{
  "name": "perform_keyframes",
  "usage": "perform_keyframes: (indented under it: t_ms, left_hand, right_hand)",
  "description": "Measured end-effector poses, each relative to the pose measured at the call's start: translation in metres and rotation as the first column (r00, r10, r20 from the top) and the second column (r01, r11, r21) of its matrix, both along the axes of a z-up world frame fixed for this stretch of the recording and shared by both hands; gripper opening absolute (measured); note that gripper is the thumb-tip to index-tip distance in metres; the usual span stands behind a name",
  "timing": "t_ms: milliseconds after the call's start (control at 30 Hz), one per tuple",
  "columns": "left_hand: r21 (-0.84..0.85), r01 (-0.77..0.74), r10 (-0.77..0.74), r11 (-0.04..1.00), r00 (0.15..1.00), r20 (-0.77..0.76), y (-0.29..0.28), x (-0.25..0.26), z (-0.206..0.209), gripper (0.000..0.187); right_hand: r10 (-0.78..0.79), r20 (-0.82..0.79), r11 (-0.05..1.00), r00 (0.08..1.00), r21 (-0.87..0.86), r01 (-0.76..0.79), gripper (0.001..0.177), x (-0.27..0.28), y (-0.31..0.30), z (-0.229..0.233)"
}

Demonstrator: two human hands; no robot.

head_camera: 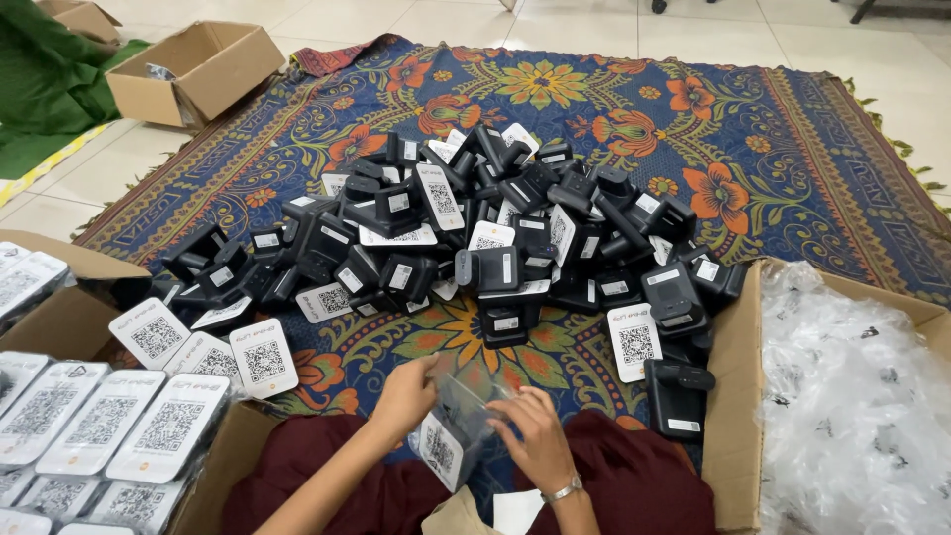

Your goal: The person sorts electronic devices with QR codes and packs them into boxes or plastic bags.

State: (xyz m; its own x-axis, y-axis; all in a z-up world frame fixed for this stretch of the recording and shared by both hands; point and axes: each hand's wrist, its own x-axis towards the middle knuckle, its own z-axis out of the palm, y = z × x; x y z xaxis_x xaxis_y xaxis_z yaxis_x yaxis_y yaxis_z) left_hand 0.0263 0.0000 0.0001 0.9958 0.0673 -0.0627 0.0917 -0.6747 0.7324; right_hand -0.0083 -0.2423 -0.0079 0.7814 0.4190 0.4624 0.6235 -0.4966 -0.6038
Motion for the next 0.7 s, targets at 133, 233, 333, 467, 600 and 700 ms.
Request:
perform_keyframes:
  t_ms: [133, 233, 333, 467, 600, 700]
  left_hand:
    - [0.176, 0.056, -0.097, 0.983, 0.967, 0.235, -0.004, 0.008, -0.008, 0.051]
    - [0.252, 0.063, -0.144, 0.966, 0.937, 0.319, -0.007, 0.009, 0.009, 0.06]
    - [0.384, 0.065, -0.175, 0.921, 0.95, 0.258, -0.005, 0.012, 0.022, 0.075]
    - [0.46, 0.284, -0.22, 0.841, 0.957, -0.188, 0.004, 0.031, -0.019, 0.102]
    - [0.073, 0.445, -0.442, 0.893, 0.895, -0.056, 0.019, 0.066, -0.174, 0.104]
    - [-0.176, 0.42, -0.429, 0.89, 0.903, -0.013, 0.003, 0.089, -0.214, 0.065]
  right_hand:
    - [-0.195, 0.124, 0.977, 0.973, 0.116, 0.181, 0.021, 0.005, -0.006, -0.014]
    - [-0.319, 0.049, 0.936, 0.947, 0.176, 0.306, 0.035, 0.009, -0.009, -0.022]
    - [-0.34, -0.156, 0.909, 0.927, 0.197, 0.367, 0.075, 0.022, -0.014, -0.046]
    - [-0.131, -0.572, 0.95, 0.81, 0.162, 0.268, 0.139, 0.034, -0.016, -0.114]
    - [0.143, -0.727, 0.926, 0.672, 0.339, 0.169, 0.144, 0.02, 0.004, -0.111]
    - [0.293, -0.684, 0.852, 0.668, 0.503, 0.142, 0.113, 0.022, 0.02, -0.111]
